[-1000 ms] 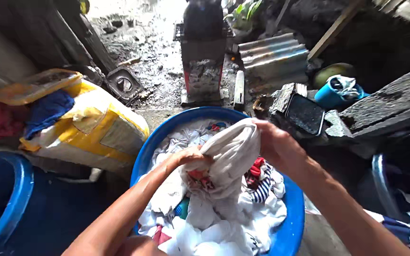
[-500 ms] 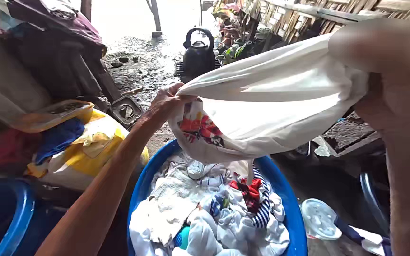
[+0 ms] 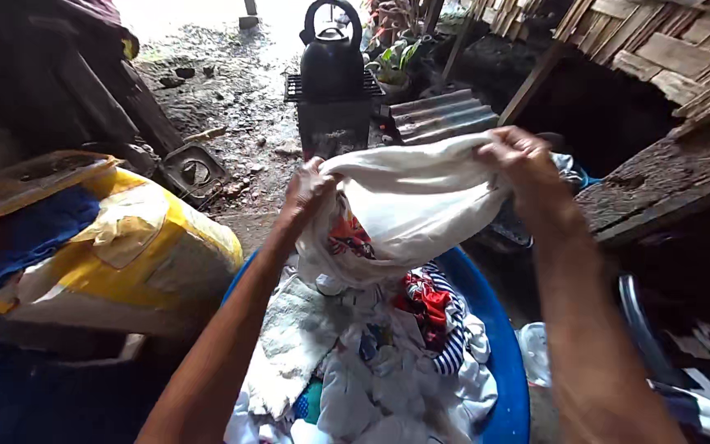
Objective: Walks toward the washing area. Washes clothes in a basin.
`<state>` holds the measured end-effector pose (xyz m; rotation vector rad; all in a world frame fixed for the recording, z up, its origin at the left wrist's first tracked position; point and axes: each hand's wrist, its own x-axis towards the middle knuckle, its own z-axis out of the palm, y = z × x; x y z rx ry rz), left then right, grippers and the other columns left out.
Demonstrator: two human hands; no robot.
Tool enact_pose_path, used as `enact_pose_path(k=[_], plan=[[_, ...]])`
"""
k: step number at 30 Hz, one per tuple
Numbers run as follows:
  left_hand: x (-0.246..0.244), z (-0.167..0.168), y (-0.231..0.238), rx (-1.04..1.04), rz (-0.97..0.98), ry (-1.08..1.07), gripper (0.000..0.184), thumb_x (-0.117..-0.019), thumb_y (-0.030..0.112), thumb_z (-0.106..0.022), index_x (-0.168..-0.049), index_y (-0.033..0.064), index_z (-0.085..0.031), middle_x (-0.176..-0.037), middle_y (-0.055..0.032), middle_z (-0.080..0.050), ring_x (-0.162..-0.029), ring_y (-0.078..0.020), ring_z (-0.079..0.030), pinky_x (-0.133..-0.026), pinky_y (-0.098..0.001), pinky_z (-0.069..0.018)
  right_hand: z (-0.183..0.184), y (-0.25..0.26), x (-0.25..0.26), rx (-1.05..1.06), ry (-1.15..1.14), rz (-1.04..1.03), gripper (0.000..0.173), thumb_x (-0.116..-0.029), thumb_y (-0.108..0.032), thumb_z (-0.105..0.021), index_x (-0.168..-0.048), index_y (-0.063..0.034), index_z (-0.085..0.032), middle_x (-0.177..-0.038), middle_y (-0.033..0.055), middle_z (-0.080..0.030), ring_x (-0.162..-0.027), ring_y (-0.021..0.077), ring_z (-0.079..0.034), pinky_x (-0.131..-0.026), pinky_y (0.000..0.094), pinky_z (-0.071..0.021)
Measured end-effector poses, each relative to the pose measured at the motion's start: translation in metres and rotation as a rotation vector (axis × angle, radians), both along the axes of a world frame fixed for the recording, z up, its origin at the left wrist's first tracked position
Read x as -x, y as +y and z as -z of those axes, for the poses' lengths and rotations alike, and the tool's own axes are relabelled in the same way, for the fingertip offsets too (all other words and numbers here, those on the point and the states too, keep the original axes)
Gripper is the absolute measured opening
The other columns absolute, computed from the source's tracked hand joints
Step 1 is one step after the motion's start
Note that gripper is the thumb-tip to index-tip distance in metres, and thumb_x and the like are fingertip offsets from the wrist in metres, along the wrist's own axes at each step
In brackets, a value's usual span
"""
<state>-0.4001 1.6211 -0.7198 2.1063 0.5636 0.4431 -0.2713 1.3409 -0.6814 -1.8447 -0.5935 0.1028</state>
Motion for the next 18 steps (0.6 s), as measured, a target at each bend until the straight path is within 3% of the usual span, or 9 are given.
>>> enact_pose_path(k=[3,4,5,6,7,9,13,16,18], plan=[[-0.002,0.082,-0.019,-0.110,0.108,0.263,0.044,-0.0985,0.025,-0.064,-0.135,0.0011,-0.058,-0.133,-0.0310,-0.056,-0.118,-0.0507,-0.057,-0.093,-0.0699,-0.0463,0.102,0.036,-0.008,0.224,0.083,-0.083,0.029,-0.1029,-0.018,-0.058,-0.126,-0.0013,-0.062,-0.109,0.0199,-0.068,-0.092,0.0284,-0.066,-0.082,0.0494,-0.0552],[-0.008,0.109,-0.024,-0.142,0.175,0.387,0.049,-0.0966,0.026,-0.066,-0.140,0.0040,-0.056,-0.139,-0.0295,-0.053,-0.126,-0.0499,-0.053,-0.099,-0.0695,-0.0433,0.133,0.051,-0.008,0.414,0.115,-0.158,0.033,-0.1020,-0.017,-0.059,-0.129,0.0013,-0.063,-0.121,0.0256,-0.065,-0.108,0.0370,-0.064,-0.095,0.0565,-0.0510],[-0.012,0.135,-0.029,-0.187,0.272,0.509,0.056,-0.0967,0.030,-0.066,-0.147,0.0081,-0.052,-0.147,-0.0267,-0.049,-0.135,-0.0479,-0.046,-0.106,-0.0684,-0.0372,0.160,0.063,-0.004,0.630,0.146,-0.263,0.039,-0.1026,-0.022,-0.058,-0.136,-0.0023,-0.061,-0.139,0.0267,-0.057,-0.129,0.0423,-0.054,-0.108,0.0626,-0.0403],[-0.013,0.159,-0.034,-0.234,0.371,0.607,0.063,-0.0978,0.035,-0.063,-0.154,0.0124,-0.045,-0.154,-0.0229,-0.045,-0.143,-0.0454,-0.039,-0.113,-0.0677,-0.0289,0.184,0.072,0.004,0.804,0.130,-0.356,0.045,-0.1041,-0.028,-0.055,-0.145,-0.0100,-0.057,-0.153,0.0234,-0.047,-0.143,0.0430,-0.041,-0.114,0.0661,-0.0305],[-0.013,0.179,-0.039,-0.279,0.443,0.663,0.067,-0.0986,0.039,-0.061,-0.157,0.0139,-0.040,-0.157,-0.0208,-0.042,-0.146,-0.0447,-0.035,-0.116,-0.0676,-0.0235,0.208,0.077,0.013,0.904,0.072,-0.401,0.049,-0.1049,-0.033,-0.052,-0.151,-0.0168,-0.052,-0.159,0.0212,-0.041,-0.149,0.0434,-0.033,-0.116,0.0684,-0.0238],[-0.007,0.203,-0.040,-0.324,0.516,0.727,0.067,-0.1017,0.043,-0.054,-0.158,0.0100,-0.037,-0.157,-0.0205,-0.043,-0.146,-0.0438,-0.035,-0.118,-0.0653,-0.0200,0.242,0.081,0.029,0.945,-0.041,-0.397,0.051,-0.1058,-0.032,-0.047,-0.156,-0.0207,-0.046,-0.162,0.0214,-0.037,-0.152,0.0458,-0.026,-0.117,0.0706,-0.0164],[-0.011,0.230,-0.022,-0.347,0.595,0.738,0.061,-0.1056,0.043,-0.045,-0.153,0.0057,-0.043,-0.154,-0.0209,-0.046,-0.145,-0.0403,-0.038,-0.119,-0.0617,-0.0201,0.267,0.083,0.029,0.941,-0.105,-0.392,0.049,-0.1060,-0.030,-0.044,-0.154,-0.0210,-0.048,-0.154,0.0227,-0.047,-0.144,0.0483,-0.038,-0.113,0.0699,-0.0241],[-0.012,0.252,-0.013,-0.447,0.579,0.605,0.056,-0.1046,0.039,-0.049,-0.149,0.0050,-0.048,-0.152,-0.0188,-0.048,-0.142,-0.0383,-0.041,-0.115,-0.0612,-0.0246,0.280,0.088,0.030,0.898,-0.174,-0.320,0.049,-0.1045,-0.032,-0.045,-0.151,-0.0207,-0.053,-0.147,0.0255,-0.053,-0.136,0.0507,-0.046,-0.108,0.0702,-0.0305],[-0.005,0.271,-0.012,-0.517,0.518,0.485,0.054,-0.1005,0.033,-0.058,-0.144,0.0020,-0.053,-0.147,-0.0208,-0.053,-0.137,-0.0405,-0.046,-0.111,-0.0617,-0.0286,0.293,0.087,0.044,0.797,-0.290,-0.219,0.048,-0.1035,-0.033,-0.048,-0.148,-0.0184,-0.057,-0.141,0.0283,-0.057,-0.129,0.0528,-0.052,-0.103,0.0720,-0.0344]])
